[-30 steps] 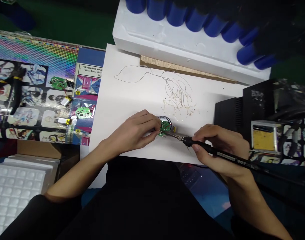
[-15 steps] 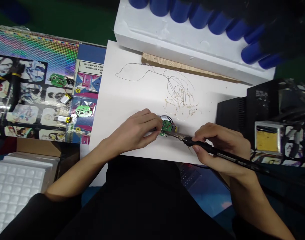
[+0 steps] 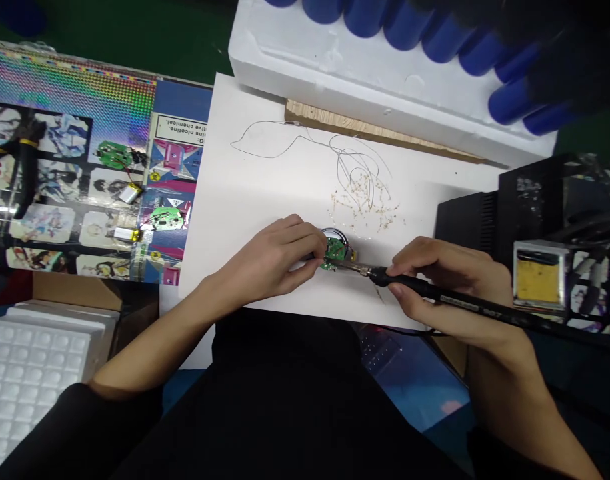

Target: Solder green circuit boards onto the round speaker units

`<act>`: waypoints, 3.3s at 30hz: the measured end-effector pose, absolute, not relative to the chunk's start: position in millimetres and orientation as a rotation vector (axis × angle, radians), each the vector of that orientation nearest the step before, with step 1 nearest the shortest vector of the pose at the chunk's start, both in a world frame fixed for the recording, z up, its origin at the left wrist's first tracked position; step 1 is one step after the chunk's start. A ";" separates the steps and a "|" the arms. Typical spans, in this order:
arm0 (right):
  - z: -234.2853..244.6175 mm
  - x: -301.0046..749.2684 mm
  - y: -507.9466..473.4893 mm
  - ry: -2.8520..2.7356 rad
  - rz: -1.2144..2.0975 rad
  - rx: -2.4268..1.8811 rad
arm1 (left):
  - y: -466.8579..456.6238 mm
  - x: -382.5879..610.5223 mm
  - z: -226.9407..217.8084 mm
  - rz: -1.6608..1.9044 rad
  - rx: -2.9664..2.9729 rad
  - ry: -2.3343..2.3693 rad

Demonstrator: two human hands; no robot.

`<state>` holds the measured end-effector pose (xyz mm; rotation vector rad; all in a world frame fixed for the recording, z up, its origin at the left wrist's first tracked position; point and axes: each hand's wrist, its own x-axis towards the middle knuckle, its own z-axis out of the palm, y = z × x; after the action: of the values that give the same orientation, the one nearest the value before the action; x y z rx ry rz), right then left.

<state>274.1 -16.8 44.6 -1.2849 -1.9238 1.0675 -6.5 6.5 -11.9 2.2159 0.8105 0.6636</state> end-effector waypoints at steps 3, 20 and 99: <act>45.5 273.7 -15.8 -1.936 1.065 -1.302 | 6.6 -6.6 -11.9 0.651 2.211 0.819; 25.4 250.9 -60.4 -1.264 1.007 -1.302 | 6.3 -5.9 -8.6 0.652 2.214 0.825; 14.0 263.5 -105.7 -1.691 0.588 -1.395 | 12.9 10.8 18.2 0.273 2.704 0.785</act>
<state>263.5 -105.7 14.0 -1.3953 -1.6913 0.5877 10.8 12.9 18.2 2.7041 0.7850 0.2731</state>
